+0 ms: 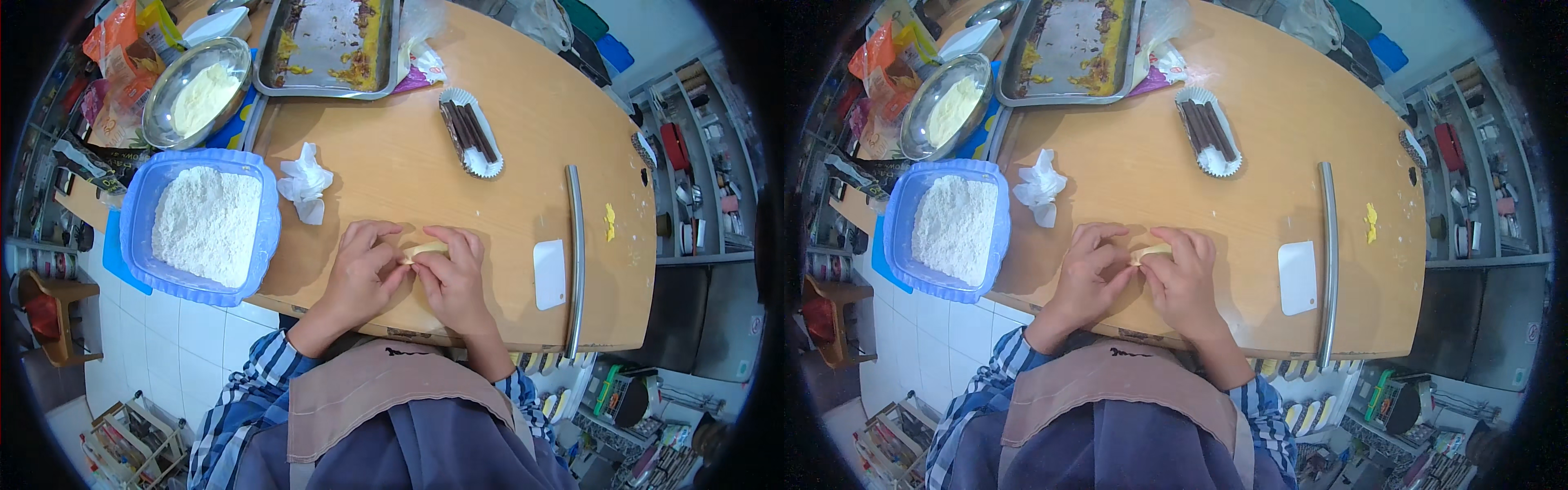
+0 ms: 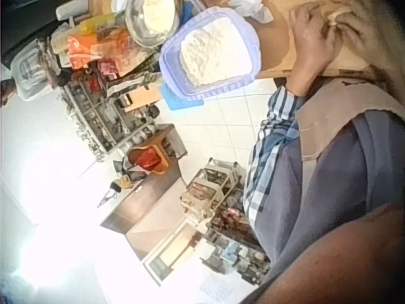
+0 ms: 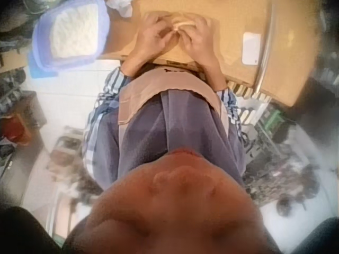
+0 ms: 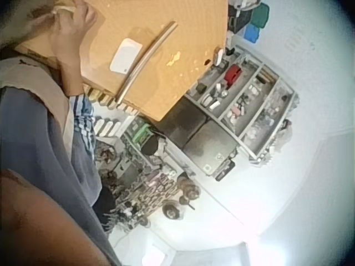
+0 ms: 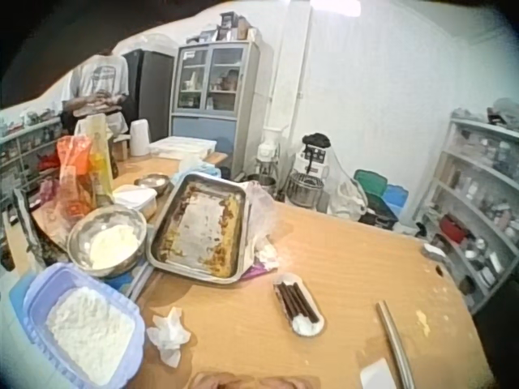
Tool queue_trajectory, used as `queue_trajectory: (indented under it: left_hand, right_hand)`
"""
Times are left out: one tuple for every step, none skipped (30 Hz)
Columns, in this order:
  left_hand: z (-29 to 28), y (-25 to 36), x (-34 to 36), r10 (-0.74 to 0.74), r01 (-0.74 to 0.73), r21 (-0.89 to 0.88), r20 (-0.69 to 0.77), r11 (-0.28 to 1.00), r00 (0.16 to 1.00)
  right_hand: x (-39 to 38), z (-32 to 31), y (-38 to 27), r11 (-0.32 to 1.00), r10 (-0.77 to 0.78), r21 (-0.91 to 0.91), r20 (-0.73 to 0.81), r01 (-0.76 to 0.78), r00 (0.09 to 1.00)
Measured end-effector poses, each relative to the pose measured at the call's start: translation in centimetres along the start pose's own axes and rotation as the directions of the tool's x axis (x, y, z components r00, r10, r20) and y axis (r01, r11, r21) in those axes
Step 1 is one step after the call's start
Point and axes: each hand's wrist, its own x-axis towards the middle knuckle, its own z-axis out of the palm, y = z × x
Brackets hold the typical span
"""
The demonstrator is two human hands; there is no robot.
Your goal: The person flattens a portion of dough with a rolling pin and then rolls it into a cylinder by hand. Finally, the person places the rolled dough into a paper liner.
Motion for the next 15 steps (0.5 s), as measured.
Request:
queue_trajectory:
  left_hand:
    - [-0.08, 0.34, 0.17, -0.035, 0.035, -0.034, -0.016, 0.999, 0.999]
    - [-0.05, 0.26, 0.18, -0.037, 0.036, -0.036, -0.017, 0.999, 0.999]
    - [0.01, 0.13, 0.18, -0.041, 0.041, -0.033, -0.005, 0.999, 0.999]
    - [0.01, 0.04, 0.15, -0.046, 0.046, -0.028, 0.005, 0.999, 0.999]
    - [0.04, -0.13, 0.09, -0.048, 0.048, -0.028, 0.003, 0.998, 0.999]
    - [0.09, -0.35, 0.01, -0.003, 0.003, 0.012, 0.016, 1.0, 1.0]
    - [0.06, -0.49, -0.05, 0.041, -0.042, 0.053, 0.033, 0.998, 0.999]
    - [0.01, -0.52, -0.1, 0.039, -0.04, 0.055, 0.032, 0.998, 0.999]
    - [-0.03, -0.53, -0.16, -0.004, 0.003, 0.015, 0.028, 1.0, 1.0]
    - [0.01, -0.55, -0.18, -0.043, 0.044, -0.028, 0.028, 0.999, 0.999]
    - [0.0, -0.55, -0.21, -0.042, 0.043, -0.03, 0.031, 0.999, 0.999]
    - [-0.05, -0.54, -0.23, -0.052, 0.053, -0.029, 0.036, 0.998, 0.998]
    - [-0.12, -0.45, -0.19, -0.063, 0.064, -0.026, 0.038, 0.998, 0.997]
    - [-0.21, -0.12, -0.07, -0.062, 0.063, -0.026, 0.039, 0.998, 0.997]
    - [-0.31, 0.37, 0.1, -0.076, 0.078, -0.053, 0.025, 0.996, 0.997]
  right_hand:
    - [-0.01, -0.05, -0.03, 1.0, -0.001, 0.0, 0.002, 0.001, 1.0]
    - [-0.03, -0.09, -0.07, 1.0, -0.009, -0.001, 0.003, 0.009, 1.0]
    - [-0.03, -0.14, -0.08, 1.0, -0.016, -0.002, 0.005, 0.016, 1.0]
    - [0.02, -0.22, -0.11, 1.0, -0.019, -0.001, 0.007, 0.019, 1.0]
    - [0.06, -0.32, -0.13, 1.0, -0.022, -0.004, 0.001, 0.022, 1.0]
    - [0.11, -0.42, -0.18, 1.0, -0.025, -0.007, -0.005, 0.025, 1.0]
    - [0.26, -0.53, -0.39, 1.0, -0.026, -0.004, -0.004, 0.026, 1.0]
    - [0.46, -0.7, -0.71, 1.0, 0.009, 0.01, -0.024, -0.008, 1.0]
    - [0.56, -0.75, -0.88, 0.999, 0.044, 0.024, -0.043, -0.043, 0.998]
    - [0.52, -0.65, -0.8, 0.999, 0.047, 0.023, -0.045, -0.046, 0.998]
    - [0.48, -0.47, -0.59, 1.0, 0.016, -0.005, -0.021, -0.016, 1.0]
    - [0.38, -0.3, -0.4, 0.999, -0.013, -0.032, 0.003, 0.013, 1.0]
    - [0.28, -0.14, -0.23, 0.999, -0.013, -0.032, 0.001, 0.013, 1.0]
    - [0.16, 0.02, -0.06, 0.999, -0.026, -0.045, 0.0, 0.026, 1.0]
    - [0.09, 0.11, 0.04, 0.998, -0.039, -0.058, -0.001, 0.038, 0.999]
